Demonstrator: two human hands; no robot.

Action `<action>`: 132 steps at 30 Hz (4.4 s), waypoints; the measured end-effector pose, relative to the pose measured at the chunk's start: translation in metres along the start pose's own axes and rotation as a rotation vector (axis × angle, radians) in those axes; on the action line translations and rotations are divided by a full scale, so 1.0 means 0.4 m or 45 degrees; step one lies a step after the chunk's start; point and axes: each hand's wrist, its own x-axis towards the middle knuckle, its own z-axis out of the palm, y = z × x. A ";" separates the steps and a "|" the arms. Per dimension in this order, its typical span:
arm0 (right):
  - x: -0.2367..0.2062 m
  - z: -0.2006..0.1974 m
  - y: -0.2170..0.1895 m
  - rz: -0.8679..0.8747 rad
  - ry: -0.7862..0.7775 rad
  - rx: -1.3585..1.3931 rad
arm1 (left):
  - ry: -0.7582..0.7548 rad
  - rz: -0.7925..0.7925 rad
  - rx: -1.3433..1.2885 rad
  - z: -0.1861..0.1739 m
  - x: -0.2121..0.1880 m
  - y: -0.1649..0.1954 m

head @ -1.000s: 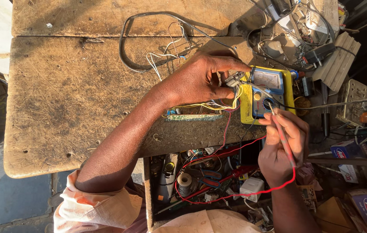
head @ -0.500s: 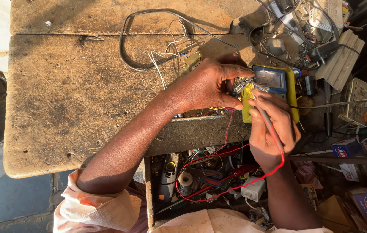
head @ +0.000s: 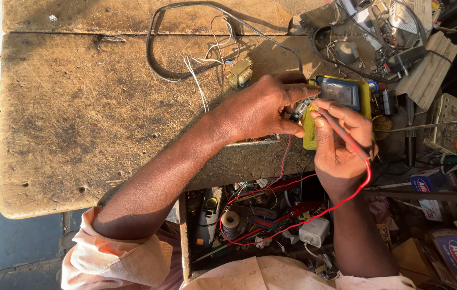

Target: The person uses a multimeter to test a green circuit board and a small transformer on a cluttered workbench. They connect the multimeter probes to various points on the board and transformer, adjusting the multimeter dial and repositioning the components during the process.

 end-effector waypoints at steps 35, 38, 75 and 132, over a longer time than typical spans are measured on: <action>0.059 -0.006 0.004 -0.302 -0.151 -0.287 | 0.190 0.274 0.269 -0.005 -0.015 -0.017; 0.068 -0.009 0.021 -0.313 -0.147 -0.301 | 0.100 0.121 0.239 -0.006 -0.011 -0.010; -0.037 -0.088 0.076 0.142 0.064 0.028 | 0.049 -0.149 0.004 -0.089 -0.003 -0.073; -0.036 -0.068 0.075 0.062 -0.008 -0.240 | -0.163 -0.358 0.657 -0.003 -0.006 -0.101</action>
